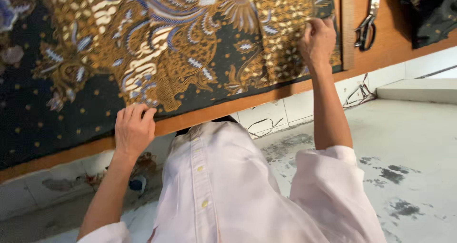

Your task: The person folds a large piece of patterned fabric on a wooden table, aligning the edges and smoothing the surface. The person uses a wooden ruler to straighten the fold and continues folding the fabric into a smaller stack.

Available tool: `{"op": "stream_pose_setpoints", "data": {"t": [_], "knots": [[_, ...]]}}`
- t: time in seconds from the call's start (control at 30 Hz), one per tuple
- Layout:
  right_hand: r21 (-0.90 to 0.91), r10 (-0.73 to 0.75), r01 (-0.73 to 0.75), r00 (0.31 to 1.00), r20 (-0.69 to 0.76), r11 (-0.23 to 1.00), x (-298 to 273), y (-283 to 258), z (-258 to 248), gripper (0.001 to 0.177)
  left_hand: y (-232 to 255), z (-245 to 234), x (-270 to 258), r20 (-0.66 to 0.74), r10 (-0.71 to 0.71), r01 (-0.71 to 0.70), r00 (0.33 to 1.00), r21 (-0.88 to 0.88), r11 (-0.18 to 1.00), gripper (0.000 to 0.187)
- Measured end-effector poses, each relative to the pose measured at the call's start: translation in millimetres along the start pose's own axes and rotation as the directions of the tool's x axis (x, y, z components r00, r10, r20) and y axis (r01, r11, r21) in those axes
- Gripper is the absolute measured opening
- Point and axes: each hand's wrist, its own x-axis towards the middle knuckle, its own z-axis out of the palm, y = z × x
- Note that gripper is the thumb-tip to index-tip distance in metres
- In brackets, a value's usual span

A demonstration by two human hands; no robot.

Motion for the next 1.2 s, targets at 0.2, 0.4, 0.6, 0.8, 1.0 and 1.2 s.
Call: {"op": "stream_pose_setpoints", "data": {"t": [0.2,0.4,0.6,0.8,1.0,1.2], "knots": [[-0.207,0.244,-0.235,0.97,0.015,0.95,82,50,80,0.019,31,15,6,-0.049,-0.161,0.163,0.986,0.06,0.985,0.019],[-0.236,0.305,-0.296,0.952,0.001,0.926,107,56,108,0.02,37,28,1,-0.05,-0.253,0.257,0.966,0.098,0.961,0.018],[-0.287,0.168,-0.197,0.978,-0.124,0.938,135,64,121,0.013,37,34,4,-0.032,-0.3,0.302,0.953,0.132,0.944,0.018],[-0.134,0.211,-0.215,0.977,-0.043,0.967,118,27,113,0.021,43,34,3,-0.008,-0.36,0.356,0.933,0.154,0.922,0.016],[0.257,0.438,-0.452,0.892,0.112,0.854,160,55,98,0.021,44,34,3,0.062,-0.424,0.407,0.903,0.191,0.893,0.016],[0.194,0.379,-0.399,0.916,0.133,0.896,184,74,95,0.019,39,35,5,0.088,-0.438,0.413,0.895,0.21,0.886,0.017]]}}
